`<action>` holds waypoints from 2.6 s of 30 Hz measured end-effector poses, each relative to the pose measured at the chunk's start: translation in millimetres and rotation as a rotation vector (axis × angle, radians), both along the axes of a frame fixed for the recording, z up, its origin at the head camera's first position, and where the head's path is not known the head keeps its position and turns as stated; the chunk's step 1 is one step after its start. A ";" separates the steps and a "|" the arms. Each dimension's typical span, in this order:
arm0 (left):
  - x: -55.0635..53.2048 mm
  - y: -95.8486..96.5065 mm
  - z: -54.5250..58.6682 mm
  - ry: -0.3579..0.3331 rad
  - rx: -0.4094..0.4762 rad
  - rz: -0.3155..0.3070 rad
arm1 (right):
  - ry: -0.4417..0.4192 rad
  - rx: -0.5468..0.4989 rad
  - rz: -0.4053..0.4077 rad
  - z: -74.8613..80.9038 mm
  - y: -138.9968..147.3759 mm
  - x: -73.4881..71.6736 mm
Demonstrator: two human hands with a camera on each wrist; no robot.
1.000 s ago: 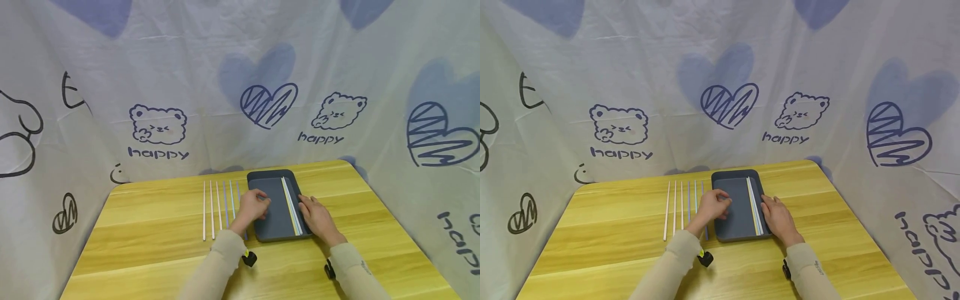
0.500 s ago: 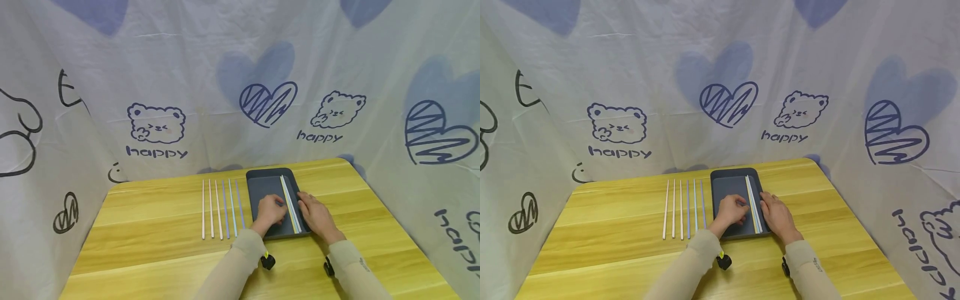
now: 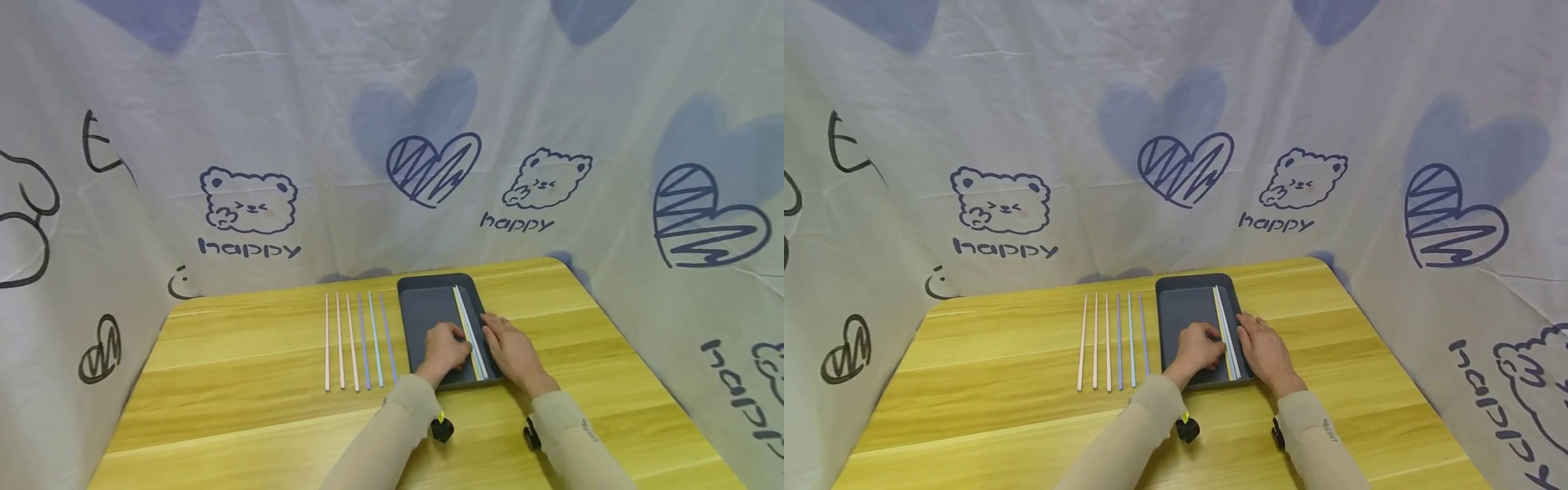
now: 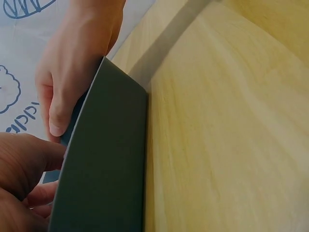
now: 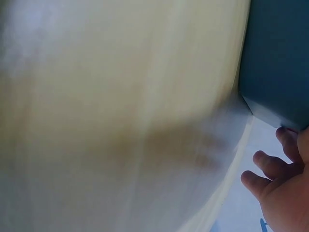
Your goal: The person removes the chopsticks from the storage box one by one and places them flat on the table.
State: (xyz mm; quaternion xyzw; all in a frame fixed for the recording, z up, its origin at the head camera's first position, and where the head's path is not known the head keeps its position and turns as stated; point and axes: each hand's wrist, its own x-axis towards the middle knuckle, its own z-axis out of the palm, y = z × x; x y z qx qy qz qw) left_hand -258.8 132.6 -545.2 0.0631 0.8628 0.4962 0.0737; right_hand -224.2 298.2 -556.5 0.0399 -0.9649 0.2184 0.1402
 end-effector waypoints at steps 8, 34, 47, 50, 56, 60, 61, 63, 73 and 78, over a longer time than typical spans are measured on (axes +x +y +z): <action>-8.1 6.0 -17.9 0.122 -0.088 0.053 | 0.022 -0.002 -0.002 1.8 -2.6 0.7; 5.0 4.4 1.3 -0.011 -0.103 0.060 | -0.020 -0.007 -0.001 -2.2 0.5 -0.3; 2.8 4.8 0.4 0.009 -0.150 0.071 | 0.016 0.006 0.001 -5.7 -0.1 0.0; 3.7 4.4 1.4 0.002 -0.154 0.076 | 0.035 0.005 0.004 -6.9 -0.3 0.1; 3.1 0.1 1.8 -0.034 -0.067 0.086 | 0.018 -0.003 0.003 -6.9 0.0 -0.3; -1.3 -3.9 -0.3 -0.057 0.016 0.087 | 0.003 -0.002 -0.005 -6.7 -0.1 -1.0; -2.2 -4.9 -0.9 -0.063 0.030 0.084 | 0.000 -0.001 -0.006 -6.7 -0.1 -0.9; -3.4 -7.5 -1.0 -0.082 0.053 0.074 | -0.003 0.001 -0.006 -6.7 -0.2 -0.6; -6.9 -26.7 6.5 -0.146 0.186 0.025 | -0.023 -0.010 -0.006 -4.9 -1.4 0.7; -7.0 -36.3 11.2 -0.171 0.253 0.023 | -0.023 -0.007 -0.006 -4.9 -1.1 1.4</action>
